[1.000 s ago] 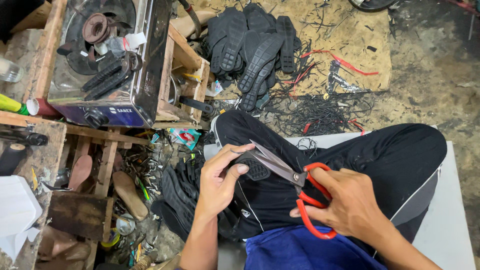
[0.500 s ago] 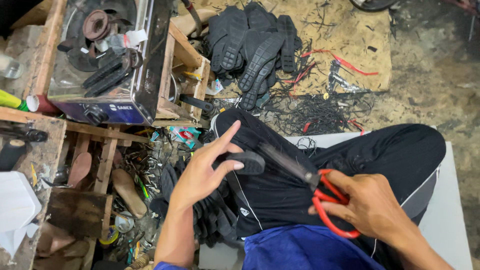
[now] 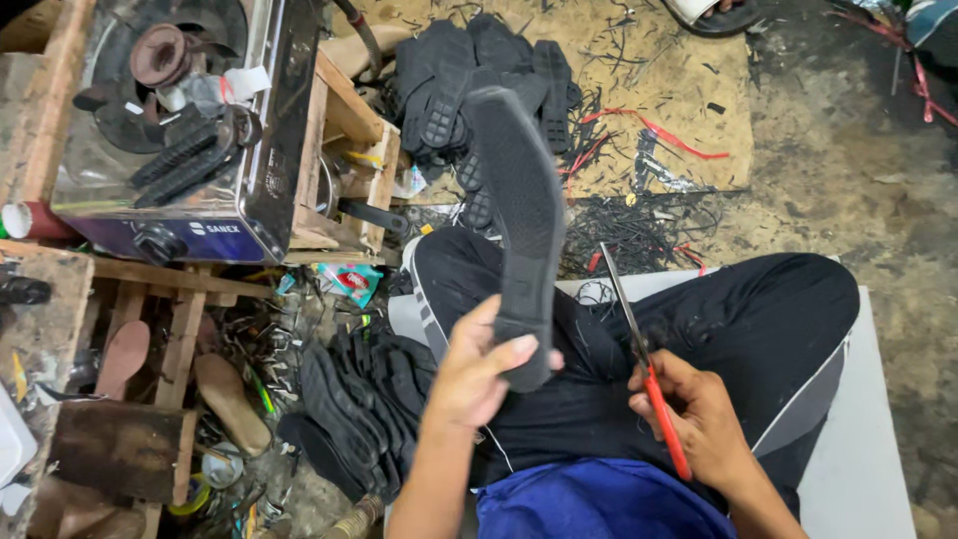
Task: The person sits cross-legged on the floor and uses red-handled shears to trim the edges of black rubber shoe soles. They pick up soles from a nearby pile, cut along the perimeter, and place the trimmed pieces back on the pile.
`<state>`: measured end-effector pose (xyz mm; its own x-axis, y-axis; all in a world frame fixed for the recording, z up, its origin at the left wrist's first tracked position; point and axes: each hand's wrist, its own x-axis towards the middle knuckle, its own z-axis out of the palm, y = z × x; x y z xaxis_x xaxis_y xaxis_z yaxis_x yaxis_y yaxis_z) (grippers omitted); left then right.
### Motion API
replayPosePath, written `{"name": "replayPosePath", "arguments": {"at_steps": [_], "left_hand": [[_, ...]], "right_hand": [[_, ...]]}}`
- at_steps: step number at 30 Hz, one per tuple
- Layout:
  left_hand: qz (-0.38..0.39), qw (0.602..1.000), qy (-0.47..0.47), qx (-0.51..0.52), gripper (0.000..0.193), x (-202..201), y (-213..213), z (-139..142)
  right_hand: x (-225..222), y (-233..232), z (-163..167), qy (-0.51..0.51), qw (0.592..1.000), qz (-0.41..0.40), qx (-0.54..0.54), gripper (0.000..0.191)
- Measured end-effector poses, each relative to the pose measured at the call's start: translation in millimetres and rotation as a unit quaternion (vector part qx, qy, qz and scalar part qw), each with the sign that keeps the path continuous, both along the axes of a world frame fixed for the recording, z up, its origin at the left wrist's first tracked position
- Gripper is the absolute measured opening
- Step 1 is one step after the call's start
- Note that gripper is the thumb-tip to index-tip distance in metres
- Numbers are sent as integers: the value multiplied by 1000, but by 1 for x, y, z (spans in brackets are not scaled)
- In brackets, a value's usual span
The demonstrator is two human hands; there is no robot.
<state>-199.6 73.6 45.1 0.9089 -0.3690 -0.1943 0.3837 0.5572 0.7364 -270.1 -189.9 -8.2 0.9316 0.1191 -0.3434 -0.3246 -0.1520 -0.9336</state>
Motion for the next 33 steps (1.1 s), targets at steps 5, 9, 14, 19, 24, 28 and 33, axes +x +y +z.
{"name": "replayPosePath", "arguments": {"at_steps": [5, 9, 14, 19, 24, 28, 33], "left_hand": [[137, 987, 25, -87, 46, 2, -30, -27], [177, 976, 28, -122, 42, 5, -31, -31], [239, 966, -21, -101, 40, 7, -25, -35], [224, 965, -52, -127, 35, 0, -22, -30], [198, 971, -12, -135, 40, -7, -28, -22], [185, 972, -15, -147, 45, -11, -30, -20], [193, 972, -20, -133, 46, -11, -24, -22]], "right_hand": [[2, 3, 5, -28, 998, 29, -56, 26], [0, 10, 18, -161, 971, 71, -163, 48], [-1, 23, 31, -167, 964, 106, -177, 65], [7, 33, 43, -179, 947, 143, -225, 69], [20, 40, 60, -244, 936, 105, -232, 67], [25, 43, 72, -265, 909, 76, -313, 64], [26, 44, 78, -258, 899, 77, -344, 68]]}}
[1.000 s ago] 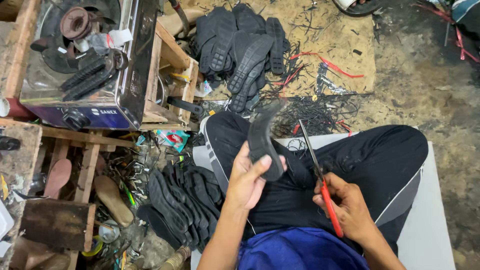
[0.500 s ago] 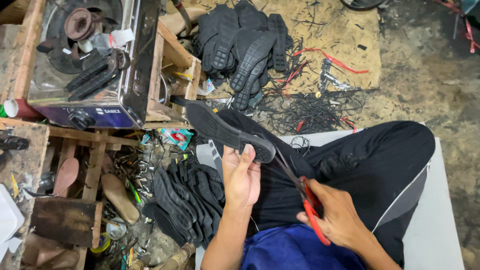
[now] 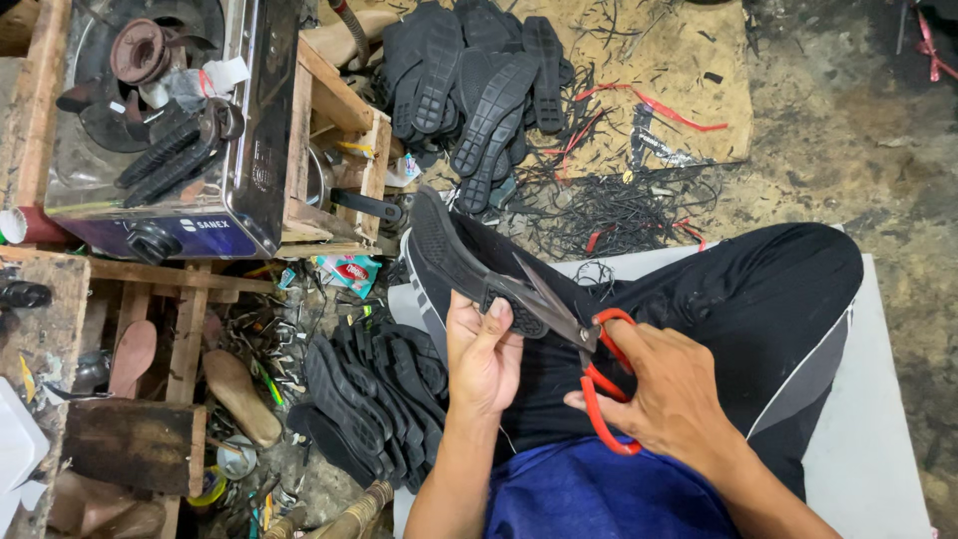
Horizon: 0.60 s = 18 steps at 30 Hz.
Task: The person sits cross-legged on the floor and uses red-handled shears to trim the edges of black rubber shoe soles. They pick up soles from a nearby pile, cut along the perimeter, and place the trimmed pieces back on the pile.
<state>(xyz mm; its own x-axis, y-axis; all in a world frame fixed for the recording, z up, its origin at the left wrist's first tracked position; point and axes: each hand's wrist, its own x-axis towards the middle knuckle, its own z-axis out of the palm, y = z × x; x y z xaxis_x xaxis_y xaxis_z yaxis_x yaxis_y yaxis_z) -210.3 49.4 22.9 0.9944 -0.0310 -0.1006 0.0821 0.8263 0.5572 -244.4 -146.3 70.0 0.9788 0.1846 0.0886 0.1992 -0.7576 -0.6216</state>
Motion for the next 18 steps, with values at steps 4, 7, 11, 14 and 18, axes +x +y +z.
{"name": "replayPosePath", "arguments": {"at_steps": [4, 7, 11, 14, 18], "left_hand": [[-16, 998, -33, 47, 46, 2, 10, -1], [-36, 996, -33, 71, 47, 5, 20, -1], [-42, 996, -15, 71, 45, 10, 27, -4], [-35, 998, -16, 58, 43, 10, 27, -7], [-44, 997, -21, 60, 46, 9, 27, -8]], "right_hand": [[-2, -5, -3, 19, 1000, 19, 6, 65], [-4, -10, -8, 33, 999, 26, -2, 67], [-4, -19, -12, 166, 983, 2, 82, 61], [-4, -20, -14, 90, 992, 16, 88, 61], [-5, -18, -15, -21, 997, 47, 61, 69]]}}
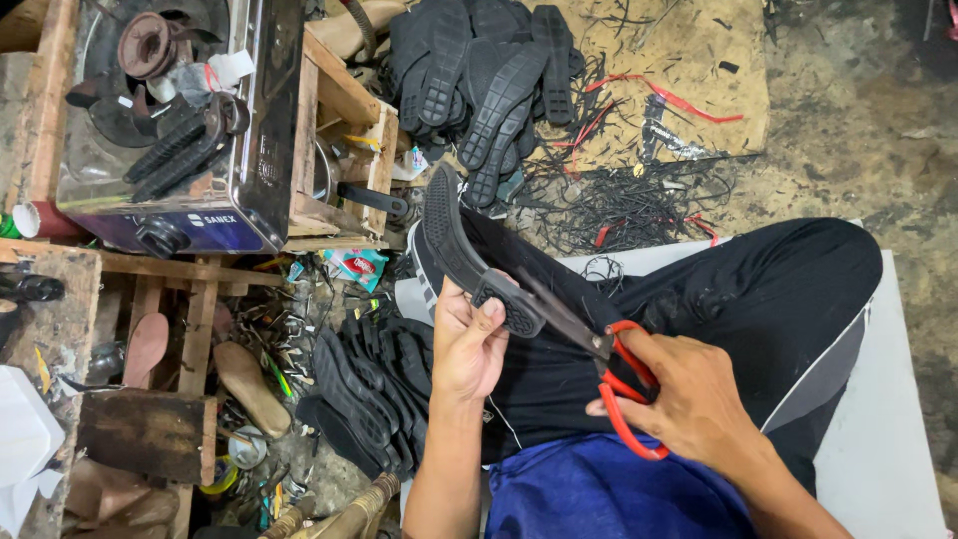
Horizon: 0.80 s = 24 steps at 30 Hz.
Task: The person sits cross-legged on the floor and uses red-handled shears to trim the edges of black rubber shoe soles. They pick up soles from a nearby pile, cut along the perimeter, and place the trimmed pieces back on the pile.
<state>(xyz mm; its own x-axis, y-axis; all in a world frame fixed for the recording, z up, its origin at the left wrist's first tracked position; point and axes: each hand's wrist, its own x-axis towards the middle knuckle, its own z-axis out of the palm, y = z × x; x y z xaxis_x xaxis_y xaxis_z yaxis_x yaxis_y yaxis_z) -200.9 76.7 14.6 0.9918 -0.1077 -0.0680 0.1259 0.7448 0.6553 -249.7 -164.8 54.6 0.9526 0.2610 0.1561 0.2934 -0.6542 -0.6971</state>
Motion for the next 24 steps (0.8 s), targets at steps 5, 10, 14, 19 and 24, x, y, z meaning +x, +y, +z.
{"name": "replayPosePath", "arguments": {"at_steps": [5, 10, 14, 19, 24], "left_hand": [[-5, 1000, -8, -17, 46, 1, 1, 3], [-7, 1000, -9, -24, 47, 1, 2, 1], [9, 1000, -6, -15, 42, 1, 3, -6], [62, 952, -128, 272, 29, 2, -3, -13], [100, 809, -346, 465, 25, 11, -26, -9]], "right_hand": [[1, -6, -1, 197, 980, -5, 23, 61], [-1, -9, -5, 91, 993, 10, 69, 64], [-6, -8, -19, 169, 984, -3, 55, 57], [-16, -5, -44, 354, 836, -55, 416, 35], [-9, 21, -66, 326, 753, -36, 571, 30]]}}
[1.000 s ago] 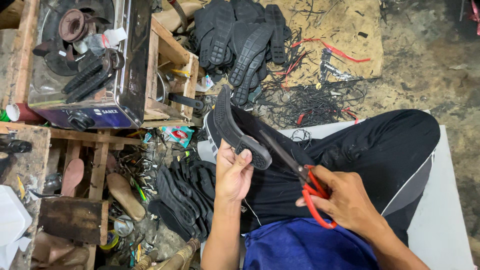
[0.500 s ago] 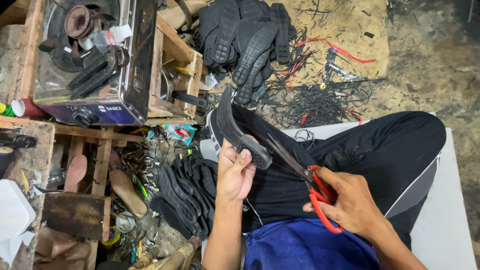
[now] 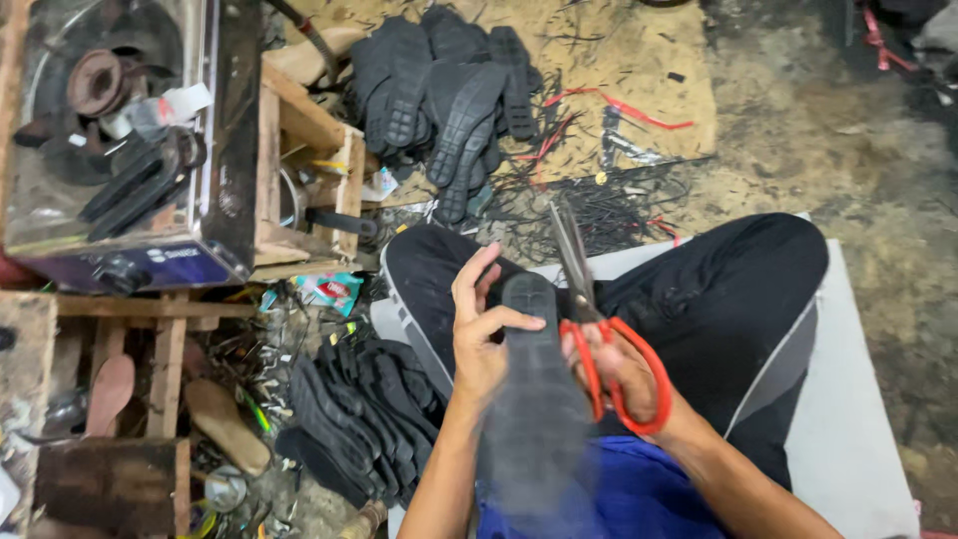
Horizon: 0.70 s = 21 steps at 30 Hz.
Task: The person sits cross-legged on the floor and uses red-handled shears to trim the edges of black rubber shoe soles. They pick up soles from a nearby pile, cut along the perimeter, and place the trimmed pieces back on the pile.
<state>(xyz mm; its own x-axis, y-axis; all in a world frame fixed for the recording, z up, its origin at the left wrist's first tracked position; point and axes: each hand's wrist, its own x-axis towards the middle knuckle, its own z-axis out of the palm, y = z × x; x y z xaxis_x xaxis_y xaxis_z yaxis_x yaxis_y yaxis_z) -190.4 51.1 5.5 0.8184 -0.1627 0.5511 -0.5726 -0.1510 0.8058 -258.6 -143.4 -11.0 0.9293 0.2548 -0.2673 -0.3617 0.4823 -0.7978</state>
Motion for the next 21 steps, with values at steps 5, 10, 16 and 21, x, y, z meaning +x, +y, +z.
{"name": "replayPosePath", "arguments": {"at_steps": [5, 10, 16, 21], "left_hand": [[-6, 943, 167, -288, 48, -9, -17, 6], [-38, 829, 405, -383, 51, -12, -15, 5], [-11, 884, 356, -302, 45, -14, -12, 14], [25, 901, 312, -300, 42, -11, -1, 28]], "right_hand": [[6, 0, 8, -57, 974, -31, -219, 29], [8, -1, 23, -60, 971, -53, -227, 26], [12, -22, 40, -29, 860, 28, -509, 34], [0, -35, 49, -182, 703, 33, -686, 52]]}}
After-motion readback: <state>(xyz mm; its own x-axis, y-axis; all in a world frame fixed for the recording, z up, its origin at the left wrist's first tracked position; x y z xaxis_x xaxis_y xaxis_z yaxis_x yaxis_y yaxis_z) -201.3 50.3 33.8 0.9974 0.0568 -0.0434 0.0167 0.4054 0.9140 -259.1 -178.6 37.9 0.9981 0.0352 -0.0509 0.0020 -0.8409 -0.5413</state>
